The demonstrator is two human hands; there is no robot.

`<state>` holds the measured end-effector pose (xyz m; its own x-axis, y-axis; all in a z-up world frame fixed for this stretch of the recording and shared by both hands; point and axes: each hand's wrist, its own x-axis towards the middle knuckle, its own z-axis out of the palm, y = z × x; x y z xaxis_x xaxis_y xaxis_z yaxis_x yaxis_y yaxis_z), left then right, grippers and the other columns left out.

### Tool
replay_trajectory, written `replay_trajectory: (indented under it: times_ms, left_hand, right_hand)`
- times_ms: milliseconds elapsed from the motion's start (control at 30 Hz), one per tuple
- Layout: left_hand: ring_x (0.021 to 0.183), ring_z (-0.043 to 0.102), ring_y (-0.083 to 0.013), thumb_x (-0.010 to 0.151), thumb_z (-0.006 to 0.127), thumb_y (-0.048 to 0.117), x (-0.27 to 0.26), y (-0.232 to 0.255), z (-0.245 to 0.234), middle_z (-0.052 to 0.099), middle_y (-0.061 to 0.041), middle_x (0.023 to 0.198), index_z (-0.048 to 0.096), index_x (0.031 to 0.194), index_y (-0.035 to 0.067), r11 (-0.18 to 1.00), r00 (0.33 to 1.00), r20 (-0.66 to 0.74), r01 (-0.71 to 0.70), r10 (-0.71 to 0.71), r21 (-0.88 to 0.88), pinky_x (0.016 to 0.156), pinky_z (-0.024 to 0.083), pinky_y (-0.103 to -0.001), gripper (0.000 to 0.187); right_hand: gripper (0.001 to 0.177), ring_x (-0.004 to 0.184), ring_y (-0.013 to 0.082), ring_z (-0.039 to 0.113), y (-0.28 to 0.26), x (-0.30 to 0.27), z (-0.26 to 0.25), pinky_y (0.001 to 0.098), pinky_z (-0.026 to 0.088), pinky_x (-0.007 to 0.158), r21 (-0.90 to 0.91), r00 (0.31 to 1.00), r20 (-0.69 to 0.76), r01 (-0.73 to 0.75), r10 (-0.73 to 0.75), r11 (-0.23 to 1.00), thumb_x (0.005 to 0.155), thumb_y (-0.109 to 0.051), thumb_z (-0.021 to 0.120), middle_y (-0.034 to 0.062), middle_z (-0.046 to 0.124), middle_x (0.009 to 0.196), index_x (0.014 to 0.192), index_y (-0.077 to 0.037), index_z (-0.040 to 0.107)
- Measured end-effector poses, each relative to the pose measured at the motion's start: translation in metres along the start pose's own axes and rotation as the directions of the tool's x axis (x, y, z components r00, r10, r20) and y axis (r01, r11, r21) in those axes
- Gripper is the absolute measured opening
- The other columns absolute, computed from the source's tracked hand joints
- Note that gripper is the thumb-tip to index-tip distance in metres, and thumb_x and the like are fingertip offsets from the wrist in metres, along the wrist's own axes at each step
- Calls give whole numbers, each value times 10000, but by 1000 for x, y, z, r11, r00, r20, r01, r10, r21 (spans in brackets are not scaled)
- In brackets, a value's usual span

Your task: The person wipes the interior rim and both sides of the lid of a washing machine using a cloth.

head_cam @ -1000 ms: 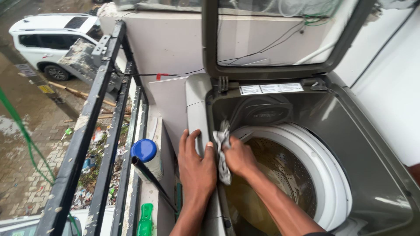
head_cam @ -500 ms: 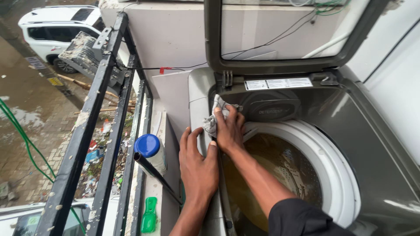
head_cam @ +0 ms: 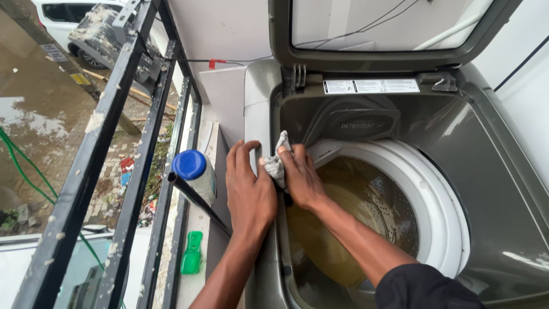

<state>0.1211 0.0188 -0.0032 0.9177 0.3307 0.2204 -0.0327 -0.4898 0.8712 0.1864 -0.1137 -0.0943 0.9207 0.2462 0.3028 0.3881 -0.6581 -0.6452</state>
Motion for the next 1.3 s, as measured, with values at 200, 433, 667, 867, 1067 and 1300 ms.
replay_trajectory:
  times_ms: [200, 433, 667, 867, 1067, 1300]
  left_hand:
    - [1343, 529, -376, 1022, 501, 262, 1, -8, 3, 548, -163, 1449, 656, 1238, 79, 997, 999, -39, -20, 17, -70, 1089, 417, -452, 323]
    - [1390, 509, -376, 980, 597, 351, 3, -19, 6, 522, -180, 1507, 660, 1285, 92, 997, 998, -42, -55, 53, -51, 1138, 401, -449, 406]
    - [1386, 390, -448, 932, 609, 419, -29, -11, -5, 250, -214, 1633, 376, 1548, 148, 962, 985, 157, -110, 72, 251, 1053, 382, -526, 713]
    - [1389, 432, -441, 1014, 513, 370, -65, -4, -15, 315, -196, 1629, 459, 1499, 179, 982, 996, 83, -52, 38, 184, 1085, 389, -522, 525]
    - [1365, 448, -440, 1009, 509, 311, -58, 0, -15, 356, -200, 1591, 491, 1465, 179, 982, 997, 38, -79, 74, 172, 1058, 400, -545, 476]
    - [1346, 466, -421, 1010, 506, 289, -61, 0, -14, 364, -168, 1594, 493, 1457, 193, 984, 998, 52, -38, 29, 176, 1044, 405, -552, 458]
  right_hand:
    - [572, 1133, 374, 553, -13, -46, -16, 431, 418, 1073, 282, 934, 276, -303, 226, 910, 1097, -522, 334, 260, 523, 1165, 1194, 26, 461]
    - [678, 1310, 325, 500, -55, -106, -64, 431, 396, 1083, 198, 829, 542, -286, 138, 938, 1020, -594, 383, 239, 487, 1337, 1302, 23, 382]
    - [428, 957, 268, 629, -72, -124, -117, 438, 514, 811, 77, 621, 753, -413, 219, 908, 884, -348, 605, 187, 626, 1097, 1195, -64, 527]
    - [395, 891, 203, 656, -32, -69, -74, 369, 534, 783, 343, 873, 257, -484, 415, 805, 920, -354, 608, 115, 681, 1004, 1190, -67, 572]
    - [604, 1343, 408, 452, -37, -58, -15, 460, 392, 1083, 265, 935, 262, -306, 238, 914, 1056, -462, 385, 264, 455, 1441, 1476, -29, 356]
    - [608, 1456, 464, 315, -52, -110, -48, 477, 317, 1186, -69, 838, 539, 147, -87, 987, 1039, -310, 251, 298, 229, 1658, 1574, -23, 286]
